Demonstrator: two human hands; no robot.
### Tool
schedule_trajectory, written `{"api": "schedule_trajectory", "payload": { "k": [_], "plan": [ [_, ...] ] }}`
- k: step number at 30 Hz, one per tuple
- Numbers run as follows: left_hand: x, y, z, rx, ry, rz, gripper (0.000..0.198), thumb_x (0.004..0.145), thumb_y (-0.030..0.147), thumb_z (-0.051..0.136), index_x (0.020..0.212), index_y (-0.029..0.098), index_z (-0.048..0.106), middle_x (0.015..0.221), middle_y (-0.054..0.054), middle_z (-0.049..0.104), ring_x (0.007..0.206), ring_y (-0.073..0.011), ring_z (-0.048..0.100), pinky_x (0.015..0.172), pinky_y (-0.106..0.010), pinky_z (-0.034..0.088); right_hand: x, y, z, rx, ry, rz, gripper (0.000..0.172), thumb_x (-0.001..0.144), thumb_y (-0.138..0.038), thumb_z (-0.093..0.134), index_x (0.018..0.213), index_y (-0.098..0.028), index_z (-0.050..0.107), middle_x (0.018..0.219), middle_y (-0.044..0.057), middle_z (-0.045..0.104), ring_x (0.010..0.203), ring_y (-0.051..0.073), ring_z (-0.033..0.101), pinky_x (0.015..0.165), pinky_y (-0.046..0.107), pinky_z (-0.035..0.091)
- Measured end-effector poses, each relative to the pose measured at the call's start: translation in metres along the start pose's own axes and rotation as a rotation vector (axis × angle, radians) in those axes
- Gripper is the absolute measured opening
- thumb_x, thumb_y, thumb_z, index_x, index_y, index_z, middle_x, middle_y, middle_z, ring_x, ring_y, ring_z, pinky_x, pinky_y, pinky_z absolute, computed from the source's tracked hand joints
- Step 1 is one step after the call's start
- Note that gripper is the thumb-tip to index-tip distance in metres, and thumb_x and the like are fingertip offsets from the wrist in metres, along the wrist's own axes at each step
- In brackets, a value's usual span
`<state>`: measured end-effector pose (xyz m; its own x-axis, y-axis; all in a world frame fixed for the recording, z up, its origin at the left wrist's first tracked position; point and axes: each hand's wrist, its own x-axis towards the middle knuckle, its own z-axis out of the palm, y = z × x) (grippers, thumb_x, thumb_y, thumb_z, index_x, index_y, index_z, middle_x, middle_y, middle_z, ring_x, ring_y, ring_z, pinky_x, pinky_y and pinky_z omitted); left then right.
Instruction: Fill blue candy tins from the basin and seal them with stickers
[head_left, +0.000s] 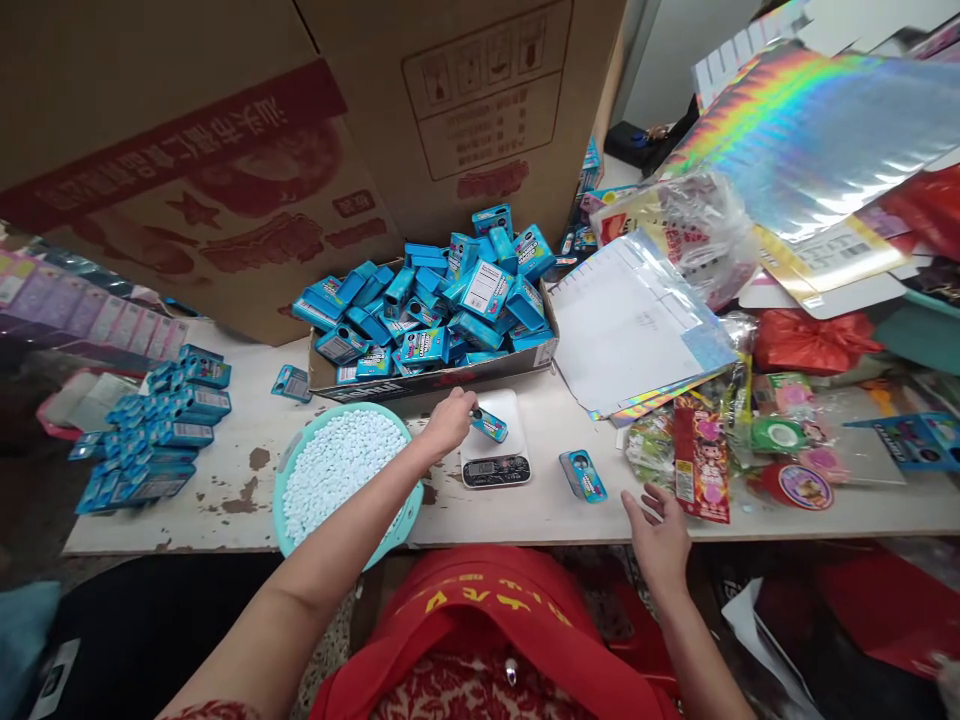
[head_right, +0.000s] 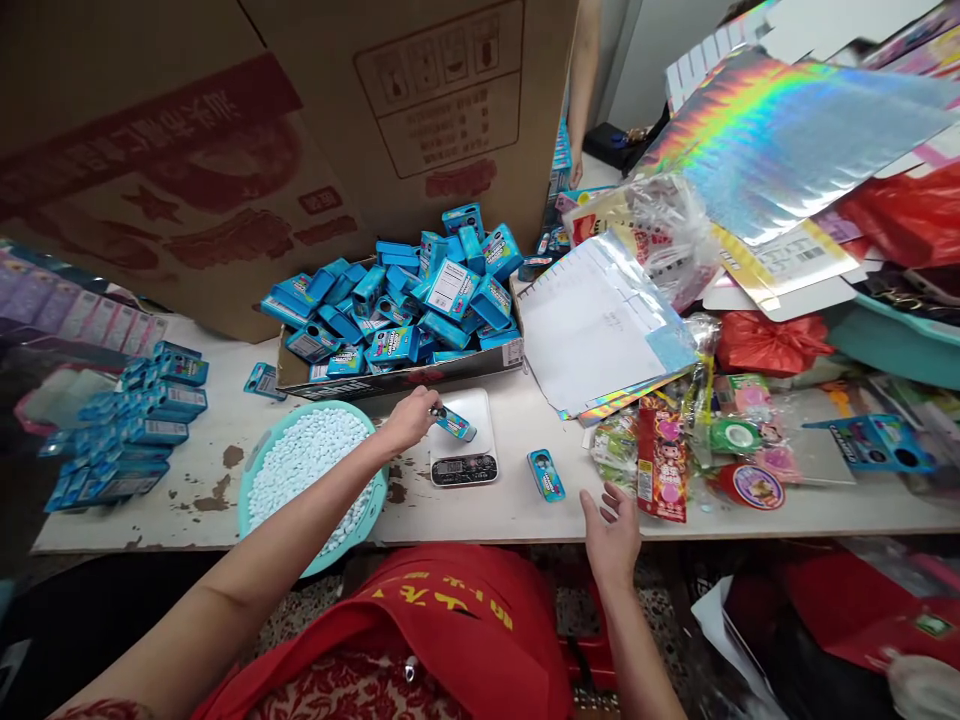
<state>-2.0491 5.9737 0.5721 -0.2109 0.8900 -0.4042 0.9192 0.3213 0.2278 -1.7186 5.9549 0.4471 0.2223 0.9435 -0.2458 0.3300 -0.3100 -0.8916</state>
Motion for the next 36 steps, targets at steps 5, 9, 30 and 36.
{"api": "schedule_trajectory", "payload": {
  "k": [5, 9, 30, 36],
  "plan": [
    [-0.001, 0.000, -0.001, 0.016, 0.018, 0.073, 0.033, 0.074, 0.005, 0.047, 0.101, 0.021, 0.055, 0.100, -0.005, 0.049, 0.084, -0.0187, 0.054, 0.071, -0.029, 0.038, 0.000, -0.002, 0.005, 0.014, 0.024, 0.014, 0.056, 0.062, -0.055, 0.064, 0.101, -0.015, 0.055, 0.109, 0.014, 0.058, 0.095, 0.027, 0.058, 0.079, 0.043, 0.050],
    [-0.001, -0.002, 0.000, -0.017, 0.027, 0.105, 0.036, 0.073, 0.005, 0.047, 0.103, 0.022, 0.055, 0.103, -0.004, 0.050, 0.086, -0.0178, 0.053, 0.074, -0.028, 0.039, -0.005, -0.002, 0.007, 0.019, 0.030, 0.023, 0.054, 0.063, -0.053, 0.065, 0.100, -0.015, 0.056, 0.108, 0.014, 0.058, 0.094, 0.026, 0.059, 0.077, 0.042, 0.050],
    [-0.018, -0.036, -0.001, -1.287, 0.079, -0.251, 0.014, 0.068, 0.013, 0.064, 0.080, 0.012, 0.056, 0.064, -0.002, 0.062, 0.049, -0.0110, 0.060, 0.047, -0.022, 0.046, -0.020, -0.027, 0.044, -0.088, -0.150, -0.081, 0.071, 0.058, -0.056, 0.070, 0.114, -0.016, 0.050, 0.115, 0.012, 0.053, 0.103, 0.026, 0.052, 0.087, 0.042, 0.043],
    [-0.026, -0.038, 0.006, -0.972, 0.019, -0.157, 0.010, 0.077, 0.024, 0.054, 0.074, 0.015, 0.053, 0.058, 0.001, 0.057, 0.042, -0.0075, 0.050, 0.042, -0.018, 0.035, -0.015, -0.024, 0.056, -0.161, -0.084, -0.154, 0.056, 0.061, -0.055, 0.065, 0.099, -0.015, 0.056, 0.094, 0.009, 0.058, 0.089, 0.025, 0.054, 0.085, 0.046, 0.043]
  ]
}}
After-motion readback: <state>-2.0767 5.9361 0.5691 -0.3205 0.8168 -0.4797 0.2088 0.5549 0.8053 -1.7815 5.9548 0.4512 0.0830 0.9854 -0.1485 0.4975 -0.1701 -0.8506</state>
